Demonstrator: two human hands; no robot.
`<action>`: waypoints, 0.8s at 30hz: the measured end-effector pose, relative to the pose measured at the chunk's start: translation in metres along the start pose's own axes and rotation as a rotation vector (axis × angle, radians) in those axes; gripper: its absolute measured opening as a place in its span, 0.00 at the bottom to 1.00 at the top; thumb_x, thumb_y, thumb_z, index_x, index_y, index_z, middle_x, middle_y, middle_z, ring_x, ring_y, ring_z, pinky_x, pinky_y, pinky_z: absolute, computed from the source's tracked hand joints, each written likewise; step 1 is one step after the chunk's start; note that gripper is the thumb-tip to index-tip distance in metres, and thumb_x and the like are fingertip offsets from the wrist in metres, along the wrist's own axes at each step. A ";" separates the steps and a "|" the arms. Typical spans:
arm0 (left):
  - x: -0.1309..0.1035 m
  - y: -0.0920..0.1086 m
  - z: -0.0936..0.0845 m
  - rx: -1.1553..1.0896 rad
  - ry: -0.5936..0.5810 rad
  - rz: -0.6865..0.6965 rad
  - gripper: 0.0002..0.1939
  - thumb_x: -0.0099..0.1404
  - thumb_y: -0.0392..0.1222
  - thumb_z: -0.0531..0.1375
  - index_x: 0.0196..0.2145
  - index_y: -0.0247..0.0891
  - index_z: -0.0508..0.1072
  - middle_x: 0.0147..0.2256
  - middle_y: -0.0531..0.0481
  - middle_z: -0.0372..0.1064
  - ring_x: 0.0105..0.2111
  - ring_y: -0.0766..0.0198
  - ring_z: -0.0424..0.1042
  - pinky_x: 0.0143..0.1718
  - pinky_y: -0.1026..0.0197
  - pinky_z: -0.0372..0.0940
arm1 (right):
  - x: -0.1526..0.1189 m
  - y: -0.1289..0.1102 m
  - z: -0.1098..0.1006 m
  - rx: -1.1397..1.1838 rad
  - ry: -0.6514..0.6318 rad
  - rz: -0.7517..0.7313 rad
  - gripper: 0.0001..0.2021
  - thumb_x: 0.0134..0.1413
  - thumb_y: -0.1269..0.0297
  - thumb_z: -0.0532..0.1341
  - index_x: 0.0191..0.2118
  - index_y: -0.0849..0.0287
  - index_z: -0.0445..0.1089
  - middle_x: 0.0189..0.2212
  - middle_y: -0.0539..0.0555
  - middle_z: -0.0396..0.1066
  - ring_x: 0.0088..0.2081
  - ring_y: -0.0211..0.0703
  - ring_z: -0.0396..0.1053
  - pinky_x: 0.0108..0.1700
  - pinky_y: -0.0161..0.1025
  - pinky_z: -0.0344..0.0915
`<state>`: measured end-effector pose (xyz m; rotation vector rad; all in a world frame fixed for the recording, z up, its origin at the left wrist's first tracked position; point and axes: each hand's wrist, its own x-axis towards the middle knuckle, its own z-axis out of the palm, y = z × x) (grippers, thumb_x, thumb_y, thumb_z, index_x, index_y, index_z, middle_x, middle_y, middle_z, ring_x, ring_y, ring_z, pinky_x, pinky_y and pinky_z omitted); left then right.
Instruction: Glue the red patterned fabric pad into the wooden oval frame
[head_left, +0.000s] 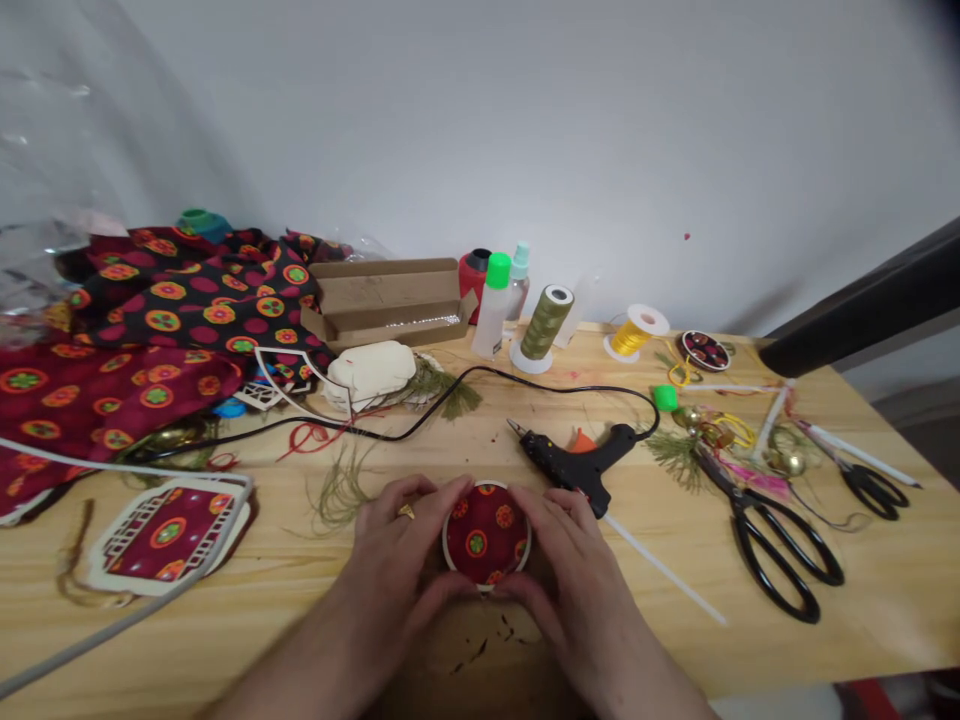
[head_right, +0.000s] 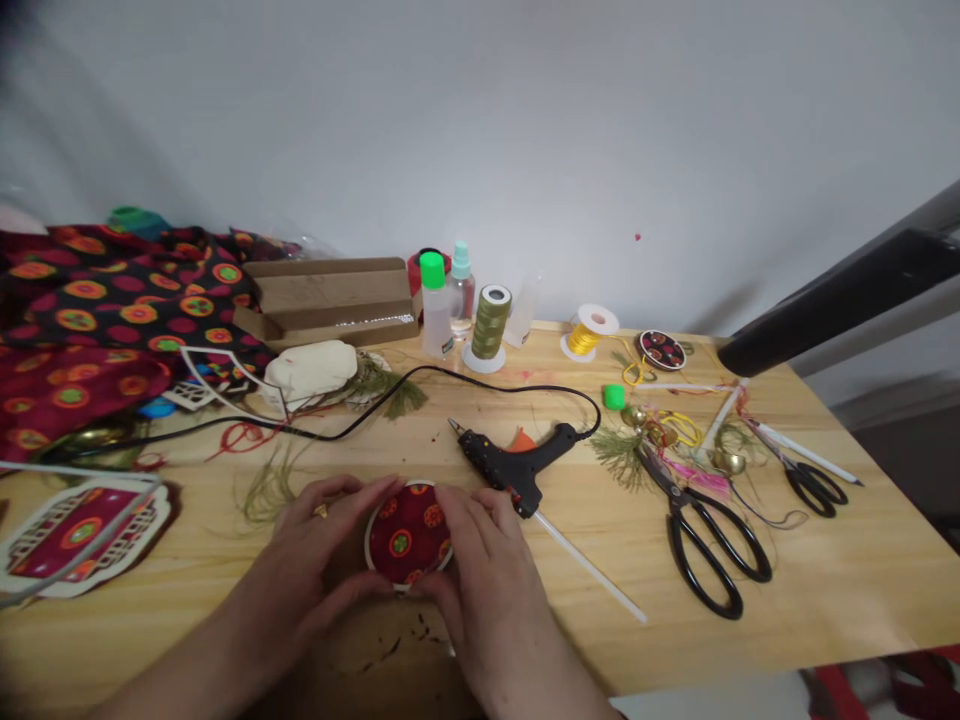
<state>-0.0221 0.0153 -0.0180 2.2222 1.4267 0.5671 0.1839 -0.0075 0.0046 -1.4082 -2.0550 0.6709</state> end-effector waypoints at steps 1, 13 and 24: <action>0.000 0.000 0.000 -0.002 0.000 -0.005 0.32 0.56 0.43 0.63 0.58 0.44 0.60 0.47 0.43 0.70 0.52 0.47 0.61 0.51 0.46 0.58 | 0.000 0.001 0.000 0.000 -0.006 0.007 0.34 0.48 0.76 0.64 0.60 0.54 0.52 0.50 0.57 0.67 0.48 0.54 0.59 0.50 0.53 0.65; 0.001 0.001 0.000 -0.042 0.038 0.011 0.30 0.57 0.40 0.62 0.57 0.46 0.62 0.48 0.44 0.71 0.52 0.47 0.60 0.51 0.45 0.58 | -0.004 -0.002 -0.008 -0.016 -0.015 -0.027 0.33 0.50 0.71 0.64 0.60 0.55 0.53 0.53 0.57 0.65 0.53 0.52 0.58 0.53 0.49 0.64; 0.001 -0.004 0.002 -0.086 0.079 0.021 0.41 0.50 0.48 0.67 0.59 0.45 0.58 0.53 0.40 0.65 0.53 0.45 0.59 0.53 0.43 0.56 | 0.013 0.022 -0.074 -0.296 0.096 -0.055 0.25 0.54 0.69 0.60 0.58 0.59 0.59 0.50 0.60 0.67 0.52 0.54 0.58 0.51 0.55 0.63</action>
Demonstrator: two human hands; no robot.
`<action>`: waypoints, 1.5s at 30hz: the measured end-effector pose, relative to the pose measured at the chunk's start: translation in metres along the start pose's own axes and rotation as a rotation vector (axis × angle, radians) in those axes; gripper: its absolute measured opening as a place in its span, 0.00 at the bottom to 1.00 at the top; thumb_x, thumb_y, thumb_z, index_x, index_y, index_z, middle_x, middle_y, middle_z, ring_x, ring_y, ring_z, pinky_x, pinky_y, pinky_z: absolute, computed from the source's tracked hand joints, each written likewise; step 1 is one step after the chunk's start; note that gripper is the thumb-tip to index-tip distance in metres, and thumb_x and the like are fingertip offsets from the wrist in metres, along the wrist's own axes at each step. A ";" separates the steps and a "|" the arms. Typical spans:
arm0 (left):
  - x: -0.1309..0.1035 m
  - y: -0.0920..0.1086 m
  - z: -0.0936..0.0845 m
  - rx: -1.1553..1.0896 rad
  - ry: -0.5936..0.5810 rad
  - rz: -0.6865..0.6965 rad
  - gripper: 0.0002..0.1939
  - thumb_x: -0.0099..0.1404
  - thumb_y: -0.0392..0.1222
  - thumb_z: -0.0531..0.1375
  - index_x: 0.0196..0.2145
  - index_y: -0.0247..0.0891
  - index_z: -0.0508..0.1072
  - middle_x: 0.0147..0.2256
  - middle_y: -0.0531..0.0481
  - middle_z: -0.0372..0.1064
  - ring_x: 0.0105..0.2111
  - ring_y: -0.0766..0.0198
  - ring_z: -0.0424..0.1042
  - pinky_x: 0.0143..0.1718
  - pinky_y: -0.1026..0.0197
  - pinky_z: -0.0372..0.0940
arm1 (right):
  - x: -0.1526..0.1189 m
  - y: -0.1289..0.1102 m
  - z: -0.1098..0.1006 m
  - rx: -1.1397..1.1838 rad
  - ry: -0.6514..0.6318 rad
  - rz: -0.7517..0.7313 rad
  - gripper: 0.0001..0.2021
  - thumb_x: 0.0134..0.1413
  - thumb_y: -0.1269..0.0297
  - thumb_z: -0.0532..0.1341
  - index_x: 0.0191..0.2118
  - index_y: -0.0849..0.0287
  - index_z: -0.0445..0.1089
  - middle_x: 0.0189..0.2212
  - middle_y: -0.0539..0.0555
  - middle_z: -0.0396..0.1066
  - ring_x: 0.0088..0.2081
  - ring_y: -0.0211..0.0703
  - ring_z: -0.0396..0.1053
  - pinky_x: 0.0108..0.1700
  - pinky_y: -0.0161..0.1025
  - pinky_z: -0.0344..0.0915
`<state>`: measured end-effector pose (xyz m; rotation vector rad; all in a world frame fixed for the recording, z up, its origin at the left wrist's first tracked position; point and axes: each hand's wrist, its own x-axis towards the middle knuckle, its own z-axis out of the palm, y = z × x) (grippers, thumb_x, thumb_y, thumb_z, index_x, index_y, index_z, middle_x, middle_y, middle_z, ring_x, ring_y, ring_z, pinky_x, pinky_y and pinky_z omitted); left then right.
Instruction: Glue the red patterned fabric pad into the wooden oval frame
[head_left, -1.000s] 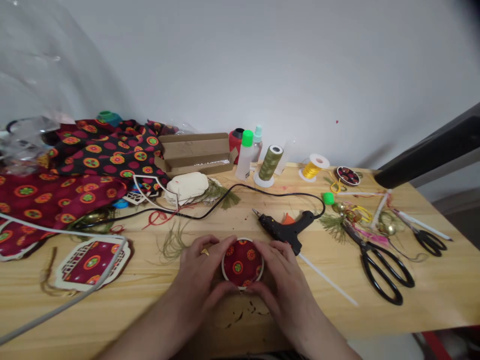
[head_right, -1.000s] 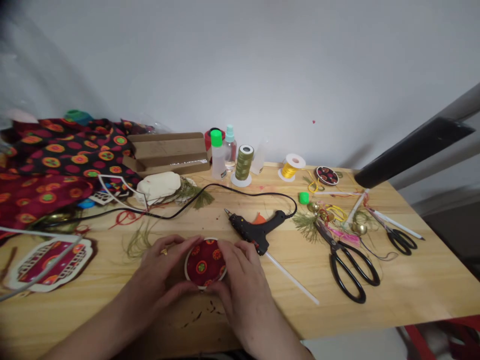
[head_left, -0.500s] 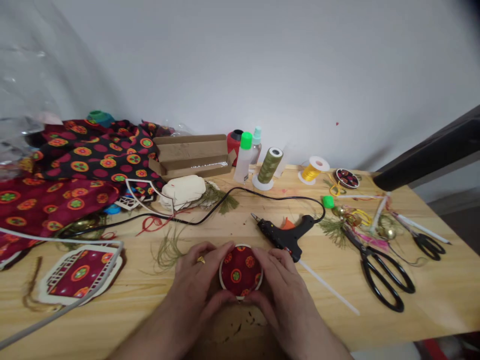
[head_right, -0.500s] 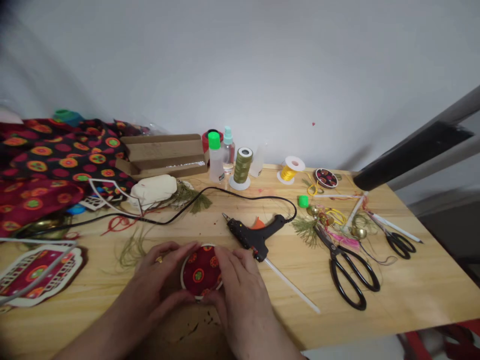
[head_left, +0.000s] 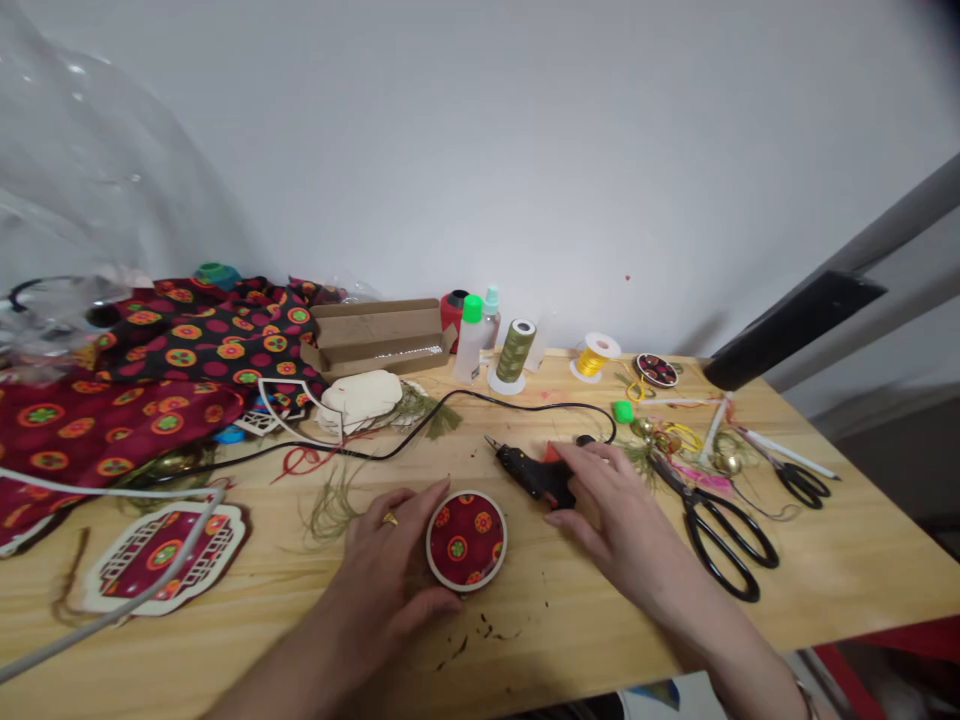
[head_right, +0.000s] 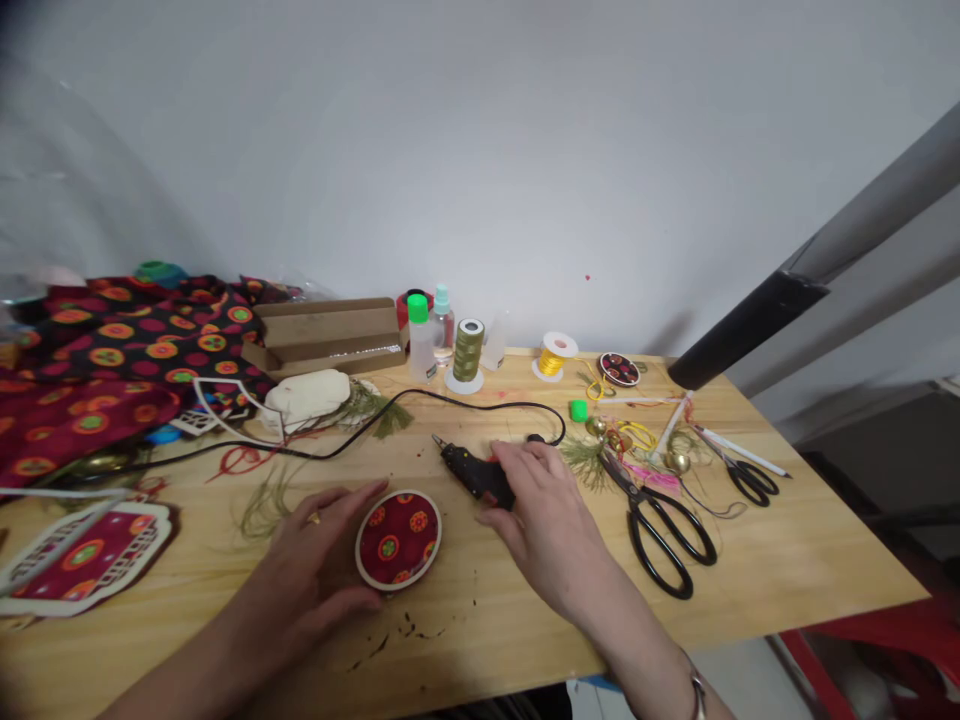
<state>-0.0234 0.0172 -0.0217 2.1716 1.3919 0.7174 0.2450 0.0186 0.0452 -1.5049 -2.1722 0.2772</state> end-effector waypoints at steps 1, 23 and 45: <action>0.000 0.000 0.000 0.005 0.004 -0.003 0.40 0.51 0.47 0.66 0.59 0.45 0.58 0.53 0.40 0.65 0.53 0.45 0.59 0.53 0.44 0.56 | 0.003 0.000 0.002 0.005 -0.021 -0.001 0.27 0.53 0.70 0.61 0.59 0.59 0.57 0.50 0.60 0.67 0.52 0.54 0.58 0.52 0.55 0.63; -0.002 0.003 0.005 0.132 0.004 0.065 0.38 0.53 0.42 0.65 0.59 0.42 0.56 0.52 0.42 0.69 0.52 0.44 0.60 0.50 0.44 0.56 | 0.020 0.023 0.012 -0.191 -0.047 0.037 0.35 0.47 0.72 0.60 0.62 0.65 0.50 0.49 0.65 0.65 0.52 0.60 0.56 0.50 0.57 0.60; 0.006 0.002 -0.050 0.562 -0.017 -0.255 0.14 0.67 0.41 0.48 0.38 0.41 0.74 0.38 0.47 0.69 0.33 0.58 0.72 0.27 0.59 0.63 | -0.025 -0.027 0.054 0.270 0.384 -0.226 0.15 0.51 0.80 0.58 0.45 0.62 0.63 0.33 0.57 0.65 0.35 0.45 0.62 0.35 0.42 0.63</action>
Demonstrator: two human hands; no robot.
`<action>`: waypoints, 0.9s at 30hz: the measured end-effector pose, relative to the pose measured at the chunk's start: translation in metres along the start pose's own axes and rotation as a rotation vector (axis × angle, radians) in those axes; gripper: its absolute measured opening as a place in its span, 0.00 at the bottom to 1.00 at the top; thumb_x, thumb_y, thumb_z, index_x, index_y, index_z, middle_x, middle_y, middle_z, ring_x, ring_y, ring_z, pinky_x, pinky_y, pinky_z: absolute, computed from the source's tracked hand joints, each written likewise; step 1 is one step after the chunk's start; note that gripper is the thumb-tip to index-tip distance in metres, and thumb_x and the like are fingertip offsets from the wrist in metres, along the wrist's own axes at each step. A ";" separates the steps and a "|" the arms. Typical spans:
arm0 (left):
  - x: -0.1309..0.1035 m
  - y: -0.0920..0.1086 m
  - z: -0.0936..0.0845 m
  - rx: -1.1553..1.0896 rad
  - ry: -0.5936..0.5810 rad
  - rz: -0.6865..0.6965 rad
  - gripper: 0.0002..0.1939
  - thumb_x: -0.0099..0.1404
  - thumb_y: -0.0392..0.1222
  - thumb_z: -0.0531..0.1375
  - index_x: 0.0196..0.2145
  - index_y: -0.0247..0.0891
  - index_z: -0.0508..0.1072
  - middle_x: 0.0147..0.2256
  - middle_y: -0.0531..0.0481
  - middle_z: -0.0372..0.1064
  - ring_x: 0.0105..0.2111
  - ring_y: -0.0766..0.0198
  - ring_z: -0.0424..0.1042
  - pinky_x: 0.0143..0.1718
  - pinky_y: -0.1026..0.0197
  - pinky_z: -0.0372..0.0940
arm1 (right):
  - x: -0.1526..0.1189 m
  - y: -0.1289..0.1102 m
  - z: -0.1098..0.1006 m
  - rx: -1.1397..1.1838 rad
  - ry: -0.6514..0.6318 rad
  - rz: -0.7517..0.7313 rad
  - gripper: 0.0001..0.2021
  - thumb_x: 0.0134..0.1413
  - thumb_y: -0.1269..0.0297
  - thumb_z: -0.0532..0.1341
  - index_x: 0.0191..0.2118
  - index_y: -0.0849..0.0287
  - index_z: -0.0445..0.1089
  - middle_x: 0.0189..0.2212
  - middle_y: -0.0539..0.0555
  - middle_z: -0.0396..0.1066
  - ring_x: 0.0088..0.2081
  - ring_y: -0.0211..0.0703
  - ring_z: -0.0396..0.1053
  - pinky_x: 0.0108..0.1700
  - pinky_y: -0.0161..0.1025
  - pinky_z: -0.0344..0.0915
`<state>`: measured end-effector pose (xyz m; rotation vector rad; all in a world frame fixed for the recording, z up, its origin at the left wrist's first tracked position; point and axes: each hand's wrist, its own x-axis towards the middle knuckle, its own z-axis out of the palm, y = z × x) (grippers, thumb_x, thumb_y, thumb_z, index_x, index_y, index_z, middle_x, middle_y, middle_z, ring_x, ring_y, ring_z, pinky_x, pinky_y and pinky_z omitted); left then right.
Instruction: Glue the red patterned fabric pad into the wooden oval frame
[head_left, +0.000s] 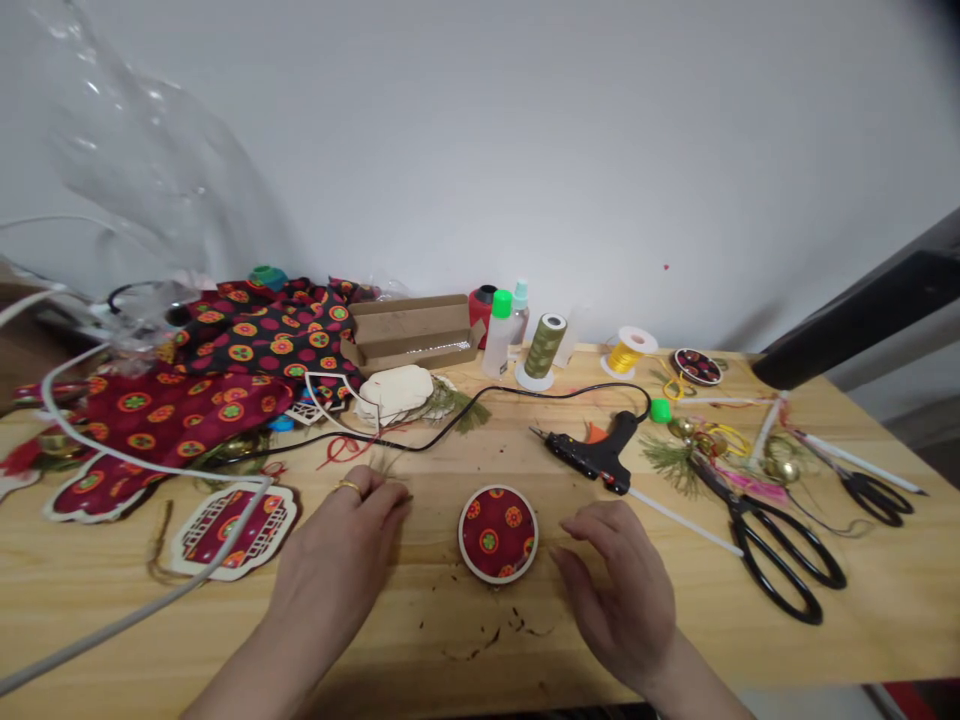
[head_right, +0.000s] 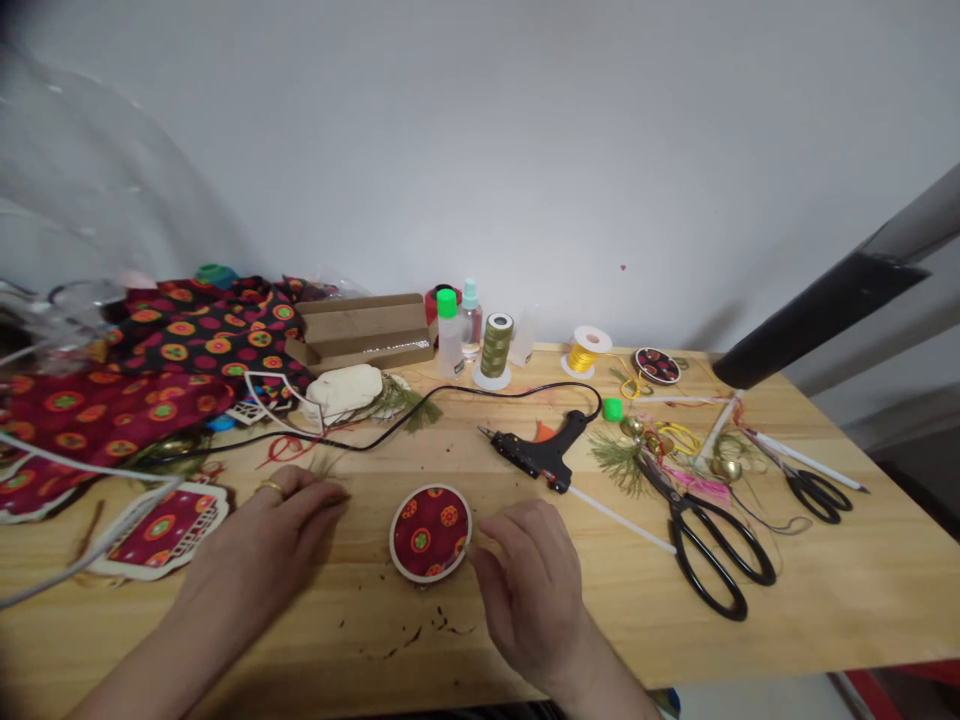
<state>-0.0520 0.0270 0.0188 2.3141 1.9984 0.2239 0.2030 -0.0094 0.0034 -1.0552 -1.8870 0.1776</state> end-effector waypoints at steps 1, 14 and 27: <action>0.001 0.000 0.001 -0.022 -0.001 0.004 0.15 0.67 0.40 0.48 0.36 0.40 0.74 0.38 0.46 0.68 0.33 0.57 0.72 0.29 0.58 0.63 | -0.001 0.000 0.000 0.002 -0.005 -0.001 0.15 0.51 0.80 0.58 0.45 0.62 0.63 0.33 0.57 0.65 0.35 0.45 0.62 0.35 0.43 0.63; -0.004 0.054 -0.044 -1.284 -0.323 -0.106 0.06 0.60 0.44 0.59 0.29 0.41 0.74 0.37 0.50 0.76 0.39 0.59 0.72 0.43 0.59 0.64 | 0.041 -0.042 -0.003 0.481 0.009 0.445 0.08 0.54 0.74 0.60 0.34 0.55 0.74 0.31 0.51 0.70 0.35 0.40 0.69 0.37 0.37 0.66; -0.006 0.065 -0.030 -1.748 -0.620 -0.277 0.06 0.58 0.41 0.64 0.28 0.35 0.74 0.24 0.53 0.73 0.26 0.67 0.71 0.31 0.66 0.63 | 0.046 -0.045 0.002 0.508 -0.055 0.506 0.05 0.49 0.74 0.62 0.26 0.58 0.71 0.24 0.49 0.69 0.30 0.39 0.68 0.34 0.35 0.64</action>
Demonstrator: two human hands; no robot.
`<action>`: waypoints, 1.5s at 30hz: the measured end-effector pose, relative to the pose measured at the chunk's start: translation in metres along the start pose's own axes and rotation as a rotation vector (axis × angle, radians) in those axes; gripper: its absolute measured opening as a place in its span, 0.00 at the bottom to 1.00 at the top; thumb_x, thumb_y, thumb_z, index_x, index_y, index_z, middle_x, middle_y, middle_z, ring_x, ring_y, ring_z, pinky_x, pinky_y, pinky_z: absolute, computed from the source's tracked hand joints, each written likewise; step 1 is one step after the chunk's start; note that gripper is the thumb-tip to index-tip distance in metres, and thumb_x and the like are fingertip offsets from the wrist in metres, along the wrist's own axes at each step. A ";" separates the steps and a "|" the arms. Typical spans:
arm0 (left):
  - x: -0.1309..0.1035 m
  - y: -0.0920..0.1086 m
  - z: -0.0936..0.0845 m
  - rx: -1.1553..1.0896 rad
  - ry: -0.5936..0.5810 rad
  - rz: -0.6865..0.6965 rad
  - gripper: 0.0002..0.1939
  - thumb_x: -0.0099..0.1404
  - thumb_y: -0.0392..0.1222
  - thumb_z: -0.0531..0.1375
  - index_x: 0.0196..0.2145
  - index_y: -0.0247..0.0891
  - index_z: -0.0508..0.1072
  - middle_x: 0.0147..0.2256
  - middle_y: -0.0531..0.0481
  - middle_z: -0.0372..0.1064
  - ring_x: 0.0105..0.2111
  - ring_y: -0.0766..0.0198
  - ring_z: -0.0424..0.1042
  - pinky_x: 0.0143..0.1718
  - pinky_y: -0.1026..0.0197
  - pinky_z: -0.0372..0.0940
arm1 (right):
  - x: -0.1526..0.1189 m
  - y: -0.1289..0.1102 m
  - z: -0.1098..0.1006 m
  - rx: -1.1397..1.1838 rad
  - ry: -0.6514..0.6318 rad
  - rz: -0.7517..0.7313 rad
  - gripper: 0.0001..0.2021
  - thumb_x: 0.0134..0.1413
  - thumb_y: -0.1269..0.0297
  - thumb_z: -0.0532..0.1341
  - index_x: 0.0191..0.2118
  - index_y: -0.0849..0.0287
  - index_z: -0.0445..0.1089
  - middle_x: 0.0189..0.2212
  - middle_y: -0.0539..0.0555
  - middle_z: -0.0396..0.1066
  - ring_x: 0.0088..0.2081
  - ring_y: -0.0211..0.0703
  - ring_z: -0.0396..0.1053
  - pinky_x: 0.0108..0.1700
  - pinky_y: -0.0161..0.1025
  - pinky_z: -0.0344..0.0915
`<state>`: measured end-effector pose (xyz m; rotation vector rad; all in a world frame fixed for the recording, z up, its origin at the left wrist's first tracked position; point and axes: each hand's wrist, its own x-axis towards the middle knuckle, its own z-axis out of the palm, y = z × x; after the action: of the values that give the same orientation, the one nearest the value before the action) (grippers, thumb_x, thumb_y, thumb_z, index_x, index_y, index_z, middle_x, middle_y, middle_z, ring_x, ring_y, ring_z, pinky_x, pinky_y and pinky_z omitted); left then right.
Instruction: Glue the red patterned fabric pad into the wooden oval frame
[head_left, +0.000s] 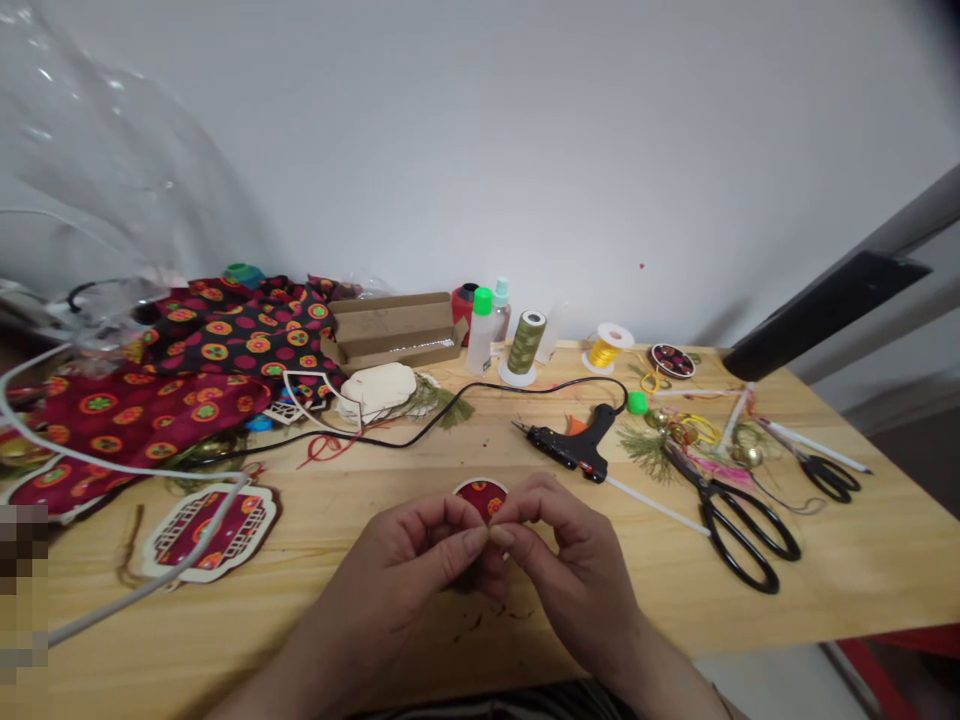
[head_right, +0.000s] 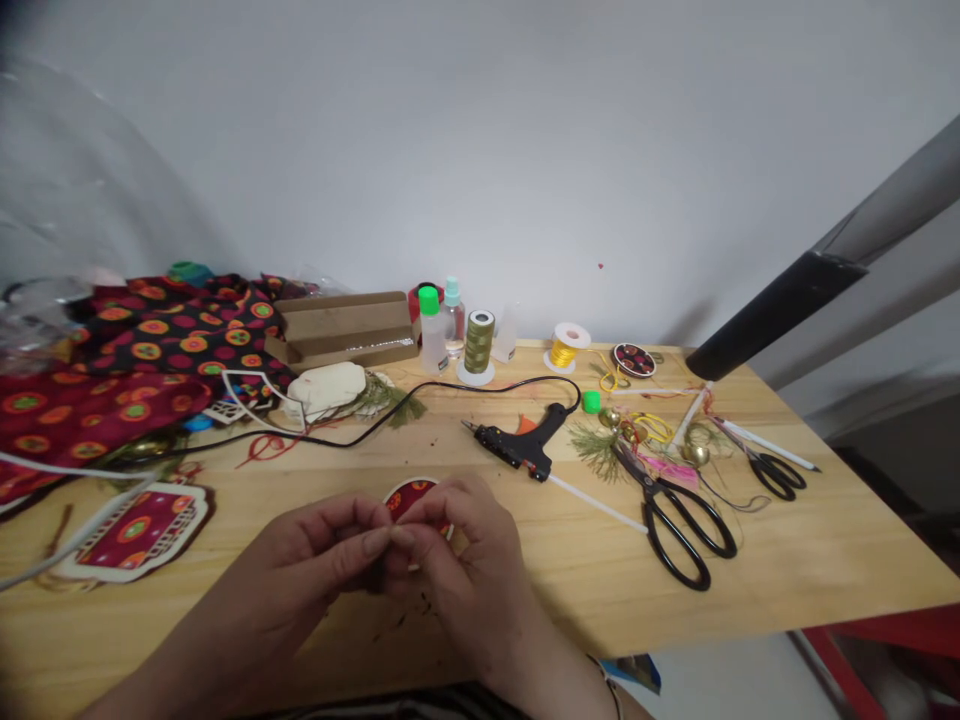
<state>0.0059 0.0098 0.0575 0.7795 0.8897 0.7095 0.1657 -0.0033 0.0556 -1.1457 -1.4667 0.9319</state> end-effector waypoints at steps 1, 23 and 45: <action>0.000 0.000 0.000 -0.021 -0.016 -0.005 0.07 0.59 0.41 0.63 0.28 0.35 0.75 0.24 0.53 0.73 0.26 0.67 0.71 0.31 0.66 0.63 | 0.000 0.000 0.000 -0.005 -0.002 0.004 0.06 0.49 0.74 0.61 0.25 0.58 0.70 0.23 0.49 0.69 0.30 0.38 0.67 0.33 0.34 0.64; -0.001 0.001 0.002 0.110 0.052 -0.013 0.08 0.57 0.43 0.63 0.28 0.36 0.78 0.24 0.51 0.76 0.25 0.65 0.74 0.29 0.66 0.64 | -0.003 0.004 0.000 0.020 -0.002 0.135 0.03 0.49 0.72 0.62 0.29 0.59 0.72 0.27 0.50 0.71 0.31 0.39 0.68 0.34 0.35 0.65; -0.004 0.006 0.008 0.191 0.120 0.041 0.08 0.56 0.42 0.63 0.24 0.37 0.79 0.21 0.53 0.72 0.23 0.67 0.70 0.26 0.68 0.65 | -0.004 0.000 0.001 0.013 -0.037 0.122 0.04 0.50 0.73 0.60 0.28 0.59 0.71 0.26 0.50 0.70 0.31 0.39 0.68 0.34 0.35 0.65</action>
<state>0.0102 0.0073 0.0671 0.9338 1.0638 0.7204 0.1644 -0.0073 0.0548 -1.2251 -1.4309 1.0501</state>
